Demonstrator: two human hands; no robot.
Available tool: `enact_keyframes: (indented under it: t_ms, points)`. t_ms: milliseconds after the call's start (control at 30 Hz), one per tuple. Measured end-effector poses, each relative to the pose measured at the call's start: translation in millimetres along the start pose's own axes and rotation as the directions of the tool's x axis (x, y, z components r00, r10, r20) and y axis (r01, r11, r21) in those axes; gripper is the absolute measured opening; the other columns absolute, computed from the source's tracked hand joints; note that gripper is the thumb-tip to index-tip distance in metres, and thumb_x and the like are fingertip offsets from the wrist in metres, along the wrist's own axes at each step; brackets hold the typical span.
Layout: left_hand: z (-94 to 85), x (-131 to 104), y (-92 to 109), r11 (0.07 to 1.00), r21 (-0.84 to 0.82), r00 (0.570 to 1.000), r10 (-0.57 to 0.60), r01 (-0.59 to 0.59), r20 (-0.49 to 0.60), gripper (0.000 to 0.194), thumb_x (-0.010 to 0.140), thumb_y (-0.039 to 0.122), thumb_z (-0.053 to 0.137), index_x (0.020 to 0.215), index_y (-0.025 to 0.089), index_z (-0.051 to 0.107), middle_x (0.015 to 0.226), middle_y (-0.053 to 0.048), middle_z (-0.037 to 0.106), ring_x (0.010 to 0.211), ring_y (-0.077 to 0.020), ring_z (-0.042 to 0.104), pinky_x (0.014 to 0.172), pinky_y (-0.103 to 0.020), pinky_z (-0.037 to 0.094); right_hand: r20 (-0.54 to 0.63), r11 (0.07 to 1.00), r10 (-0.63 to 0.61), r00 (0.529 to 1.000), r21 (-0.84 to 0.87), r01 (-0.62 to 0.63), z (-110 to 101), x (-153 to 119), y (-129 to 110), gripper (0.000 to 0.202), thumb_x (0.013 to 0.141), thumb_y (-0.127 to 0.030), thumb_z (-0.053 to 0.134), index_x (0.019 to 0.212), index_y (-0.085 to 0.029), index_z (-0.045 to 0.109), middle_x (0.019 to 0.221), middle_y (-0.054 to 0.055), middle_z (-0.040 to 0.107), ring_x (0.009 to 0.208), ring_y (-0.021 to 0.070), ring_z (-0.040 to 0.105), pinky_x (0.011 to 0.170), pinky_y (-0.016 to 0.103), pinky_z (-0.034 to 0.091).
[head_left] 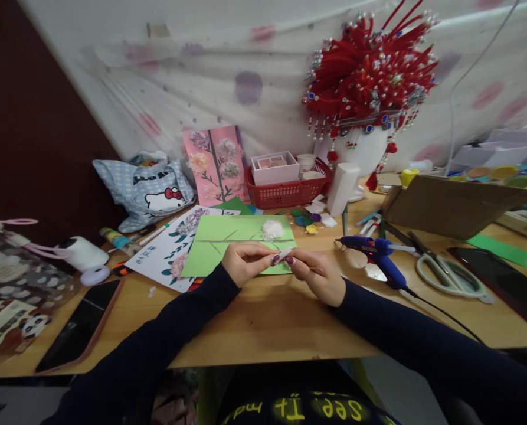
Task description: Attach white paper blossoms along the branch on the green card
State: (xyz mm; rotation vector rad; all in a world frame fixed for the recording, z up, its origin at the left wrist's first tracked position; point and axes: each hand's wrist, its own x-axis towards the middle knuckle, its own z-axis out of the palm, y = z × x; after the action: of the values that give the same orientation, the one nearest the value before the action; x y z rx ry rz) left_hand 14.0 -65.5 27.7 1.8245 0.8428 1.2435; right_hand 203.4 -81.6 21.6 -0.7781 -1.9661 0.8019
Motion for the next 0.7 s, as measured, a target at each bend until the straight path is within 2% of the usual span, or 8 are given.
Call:
enact_keyframes:
  t_ms: [267,433,700]
  points:
    - [-0.9,1.2,-0.1,0.999,-0.033,1.000,-0.028,0.028,0.008,0.019,0.071,0.030,0.071,0.075,0.013,0.076,0.071,-0.009,0.073,0.066,-0.0173,0.066,0.064,-0.027,0.054,0.018,0.999,-0.053,0.998,-0.010,0.053,0.3,0.5,1.8,0.032,0.093,-0.036,0.043,0.091,-0.014,0.066,0.073,0.004,0.064,0.064,0.0131,0.055,0.062,0.024,0.044]
    - [-0.5,1.0,-0.1,0.998,-0.052,0.999,-0.037,0.037,0.007,0.021,0.071,0.033,0.072,0.073,0.013,0.076,0.071,-0.009,0.073,0.065,-0.0179,0.066,0.063,-0.028,0.054,0.012,0.999,-0.033,0.999,-0.022,0.034,0.2,0.4,2.1,0.031,0.092,-0.035,0.045,0.090,-0.013,0.067,0.068,0.003,0.062,0.060,0.0120,0.053,0.057,0.023,0.042]
    - [-0.9,1.3,0.7,0.997,-0.067,0.999,-0.031,0.032,0.009,0.016,0.071,0.028,0.071,0.074,0.013,0.076,0.069,-0.009,0.072,0.064,-0.0169,0.065,0.063,-0.028,0.054,0.015,1.000,-0.012,1.000,-0.014,0.012,2.8,-0.7,4.0,0.032,0.092,-0.037,0.047,0.094,-0.013,0.068,0.064,0.003,0.060,0.054,0.0109,0.049,0.051,0.022,0.039]
